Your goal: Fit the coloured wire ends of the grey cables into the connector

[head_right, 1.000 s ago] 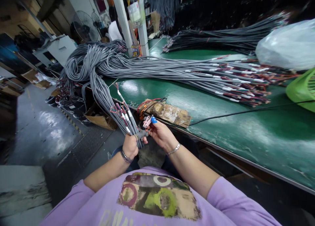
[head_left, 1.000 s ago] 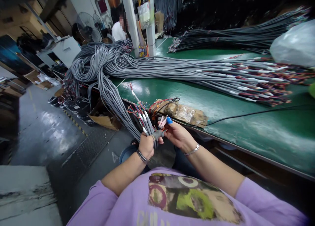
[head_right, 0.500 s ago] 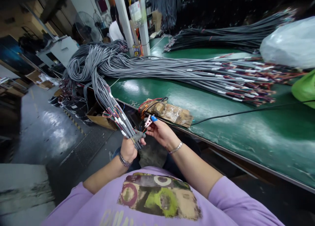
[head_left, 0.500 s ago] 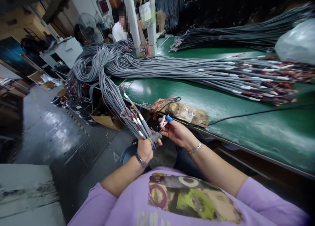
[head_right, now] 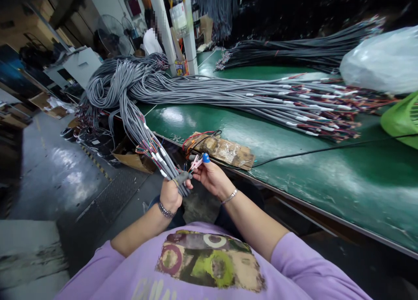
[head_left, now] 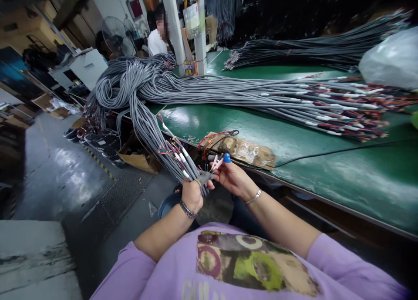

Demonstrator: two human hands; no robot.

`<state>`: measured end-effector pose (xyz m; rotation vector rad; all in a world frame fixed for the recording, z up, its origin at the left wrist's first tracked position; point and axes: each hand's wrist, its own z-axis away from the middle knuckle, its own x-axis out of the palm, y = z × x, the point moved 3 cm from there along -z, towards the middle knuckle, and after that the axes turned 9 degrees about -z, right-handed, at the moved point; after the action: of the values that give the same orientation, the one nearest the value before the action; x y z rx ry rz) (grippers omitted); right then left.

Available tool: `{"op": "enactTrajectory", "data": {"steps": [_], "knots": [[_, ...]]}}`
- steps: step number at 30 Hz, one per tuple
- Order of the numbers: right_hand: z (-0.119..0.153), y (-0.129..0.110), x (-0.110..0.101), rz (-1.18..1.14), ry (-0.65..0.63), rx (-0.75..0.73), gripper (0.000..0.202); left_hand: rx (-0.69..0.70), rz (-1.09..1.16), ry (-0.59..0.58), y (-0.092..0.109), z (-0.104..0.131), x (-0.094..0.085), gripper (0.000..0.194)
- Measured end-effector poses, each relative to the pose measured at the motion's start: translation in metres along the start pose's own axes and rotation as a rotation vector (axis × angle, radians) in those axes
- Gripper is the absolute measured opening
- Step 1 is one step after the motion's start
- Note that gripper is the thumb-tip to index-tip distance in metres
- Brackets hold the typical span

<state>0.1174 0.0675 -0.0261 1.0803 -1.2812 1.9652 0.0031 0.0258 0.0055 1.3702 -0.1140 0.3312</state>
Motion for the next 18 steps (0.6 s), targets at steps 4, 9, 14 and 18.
{"op": "enactTrajectory", "data": {"steps": [4, 9, 14, 18], "knots": [[-0.005, 0.001, 0.001, -0.063, 0.052, -0.058, 0.030, -0.004, -0.038, 0.008, -0.005, -0.002, -0.001, 0.024], [-0.002, 0.004, 0.002, -0.055, 0.026, -0.094, 0.035, 0.008, -0.047, 0.013, -0.009, -0.002, -0.002, 0.022], [0.005, 0.003, 0.002, -0.001, -0.046, 0.031, 0.048, -0.011, -0.043, 0.000, -0.007, 0.003, -0.004, 0.026], [0.009, -0.004, 0.003, 0.088, -0.038, 0.037, 0.037, 0.010, -0.046, -0.035, -0.004, 0.005, -0.009, 0.027]]}}
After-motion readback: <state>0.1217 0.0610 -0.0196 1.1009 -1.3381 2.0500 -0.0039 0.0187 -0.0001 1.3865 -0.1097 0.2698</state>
